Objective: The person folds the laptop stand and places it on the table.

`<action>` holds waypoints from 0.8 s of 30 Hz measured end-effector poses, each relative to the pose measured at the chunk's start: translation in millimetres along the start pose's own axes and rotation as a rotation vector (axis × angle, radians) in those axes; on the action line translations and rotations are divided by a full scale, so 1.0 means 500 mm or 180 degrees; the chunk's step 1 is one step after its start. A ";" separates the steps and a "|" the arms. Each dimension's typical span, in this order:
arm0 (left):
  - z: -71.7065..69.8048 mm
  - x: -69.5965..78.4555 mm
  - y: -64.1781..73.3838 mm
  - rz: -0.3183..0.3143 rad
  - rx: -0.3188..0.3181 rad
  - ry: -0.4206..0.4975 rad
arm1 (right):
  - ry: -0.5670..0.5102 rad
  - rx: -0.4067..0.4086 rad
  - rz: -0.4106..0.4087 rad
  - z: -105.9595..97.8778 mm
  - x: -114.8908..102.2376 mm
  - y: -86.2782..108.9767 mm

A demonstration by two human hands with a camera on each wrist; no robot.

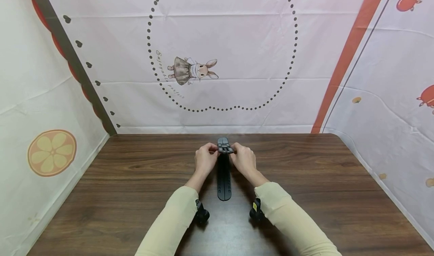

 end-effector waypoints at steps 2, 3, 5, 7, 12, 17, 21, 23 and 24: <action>-0.001 0.001 0.001 -0.0009 0.0019 0.0007 | -0.0005 0.0022 0.0005 -0.002 -0.001 0.001; -0.001 0.002 0.001 -0.0013 0.0029 0.0012 | -0.0010 0.0035 0.0010 -0.002 -0.001 0.001; -0.002 0.003 0.002 -0.0030 0.0050 0.0022 | -0.0021 0.0057 0.0033 -0.004 -0.002 0.001; -0.003 0.004 0.002 -0.0062 0.0074 0.0016 | -0.0040 0.0079 0.0067 -0.005 -0.001 0.000; -0.004 0.003 0.000 -0.0145 0.0088 -0.0016 | -0.0116 0.0058 0.0187 -0.004 0.001 -0.005; -0.005 0.002 -0.001 -0.0161 0.0086 -0.0058 | -0.0190 -0.0004 0.0281 -0.001 0.003 -0.006; -0.005 0.000 -0.001 -0.0148 0.0082 -0.0062 | -0.0249 -0.0025 0.0309 -0.001 0.004 -0.007; -0.005 -0.001 -0.001 -0.0131 0.0072 -0.0063 | -0.0274 -0.0027 0.0294 -0.002 0.003 -0.007; -0.005 -0.001 -0.001 -0.0116 0.0065 -0.0060 | -0.0278 -0.0035 0.0288 -0.002 0.002 -0.007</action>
Point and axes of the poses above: each hand's wrist, its own y-axis away from the middle knuckle, its own z-axis out of the palm, x = y × z, the point moved 6 cm from there along -y, towards the middle knuckle, and after that the axes turned 10 degrees about -x, right-handed, at the moved point
